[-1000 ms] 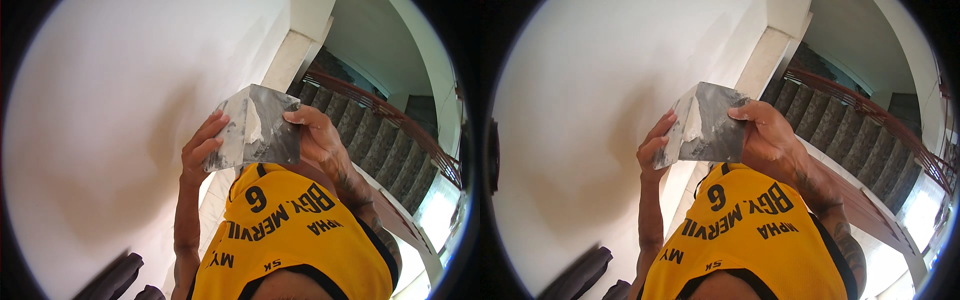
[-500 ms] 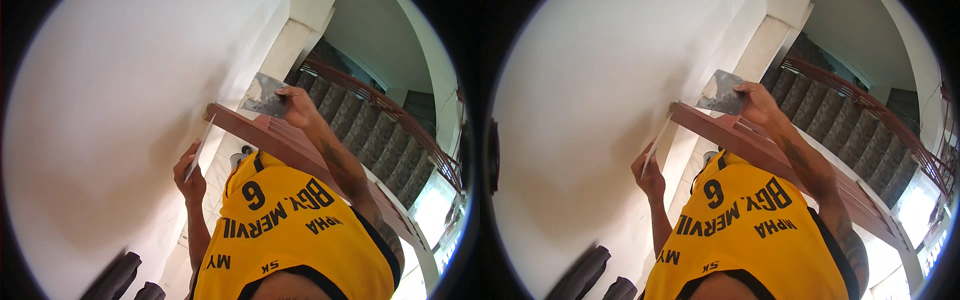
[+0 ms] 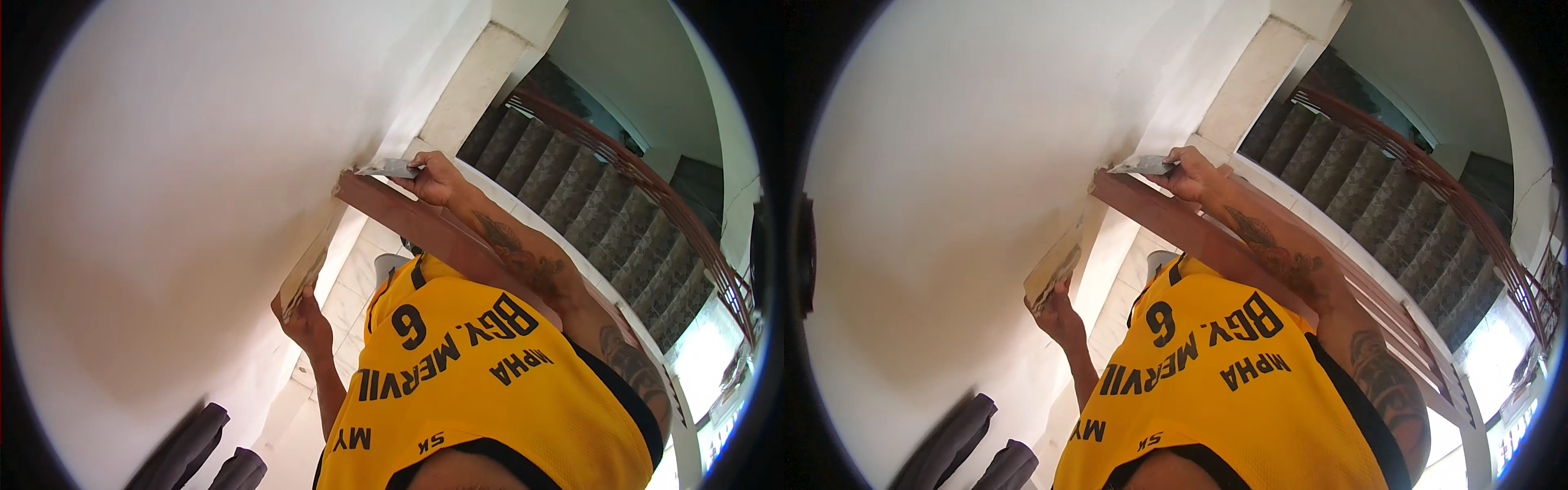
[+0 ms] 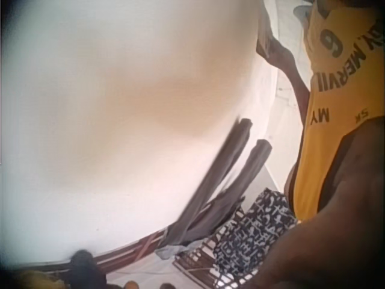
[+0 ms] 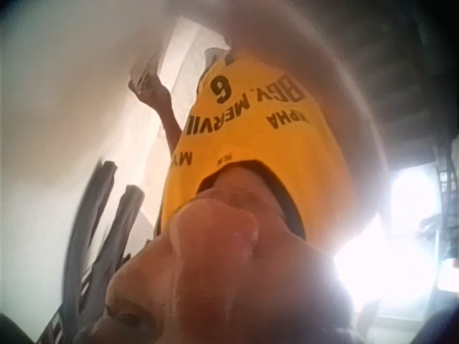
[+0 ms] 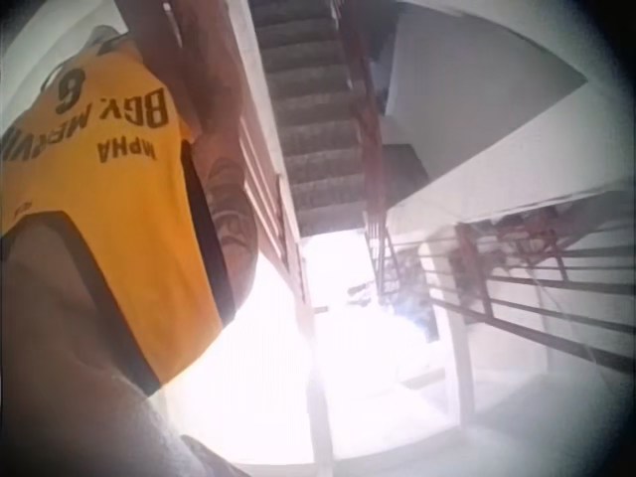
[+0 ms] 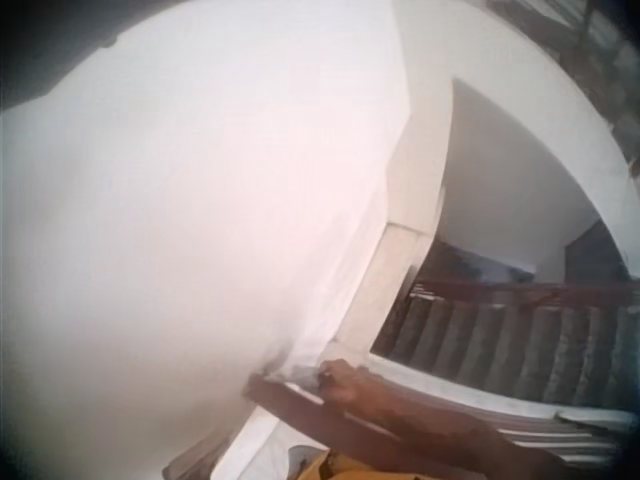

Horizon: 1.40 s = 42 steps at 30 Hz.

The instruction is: The person applies a white substance to a wall using a putty knife and a metal plate, spreading and smoothing the material across the surface.

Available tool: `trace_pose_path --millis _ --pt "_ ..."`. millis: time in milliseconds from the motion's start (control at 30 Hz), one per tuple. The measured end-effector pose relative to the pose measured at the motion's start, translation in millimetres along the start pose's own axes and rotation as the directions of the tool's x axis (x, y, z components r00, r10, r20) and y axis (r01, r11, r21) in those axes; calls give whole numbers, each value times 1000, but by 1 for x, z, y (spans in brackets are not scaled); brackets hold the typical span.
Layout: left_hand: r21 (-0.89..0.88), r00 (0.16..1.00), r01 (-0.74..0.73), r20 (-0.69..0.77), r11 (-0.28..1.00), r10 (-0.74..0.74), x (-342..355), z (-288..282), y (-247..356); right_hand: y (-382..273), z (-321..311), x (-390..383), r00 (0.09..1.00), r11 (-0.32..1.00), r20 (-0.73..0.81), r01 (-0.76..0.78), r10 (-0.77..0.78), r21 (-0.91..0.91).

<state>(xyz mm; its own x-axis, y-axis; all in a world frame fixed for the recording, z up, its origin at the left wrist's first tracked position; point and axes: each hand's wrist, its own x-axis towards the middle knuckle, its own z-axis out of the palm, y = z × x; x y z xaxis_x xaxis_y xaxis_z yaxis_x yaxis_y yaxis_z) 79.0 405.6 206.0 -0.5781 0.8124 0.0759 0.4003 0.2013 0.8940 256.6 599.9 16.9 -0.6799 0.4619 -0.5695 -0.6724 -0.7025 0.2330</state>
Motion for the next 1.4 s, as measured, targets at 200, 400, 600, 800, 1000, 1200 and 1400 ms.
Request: trace_pose_path --millis 200,400,600,800,1000,1200,1400 --pt "0 994 106 -29 994 -106 -2 5 12 3 21 -5 997 995 -49 -51 55 86" --pt "-7 993 116 4 993 -116 -3 2 9 7 17 5 995 993 -49 -80 85 87" --pt "12 994 108 0 994 -108 -5 4 15 2 24 22 989 987 -59 -129 135 95" --pt "-2 993 117 -22 993 -117 -10 4 14 -5 34 35 977 984 -125 -164 172 75" --pt "-1 993 120 -19 993 -120 -8 6 20 -10 48 35 978 985 -133 -166 158 -51" --pt "5 996 83 -37 997 -83 -6 6 18 -18 58 30 992 987 -81 -107 98 -117" --pt "-39 993 110 -30 993 -111 -2 6 18 -48 55 37 998 995 -33 -60 57 -81"
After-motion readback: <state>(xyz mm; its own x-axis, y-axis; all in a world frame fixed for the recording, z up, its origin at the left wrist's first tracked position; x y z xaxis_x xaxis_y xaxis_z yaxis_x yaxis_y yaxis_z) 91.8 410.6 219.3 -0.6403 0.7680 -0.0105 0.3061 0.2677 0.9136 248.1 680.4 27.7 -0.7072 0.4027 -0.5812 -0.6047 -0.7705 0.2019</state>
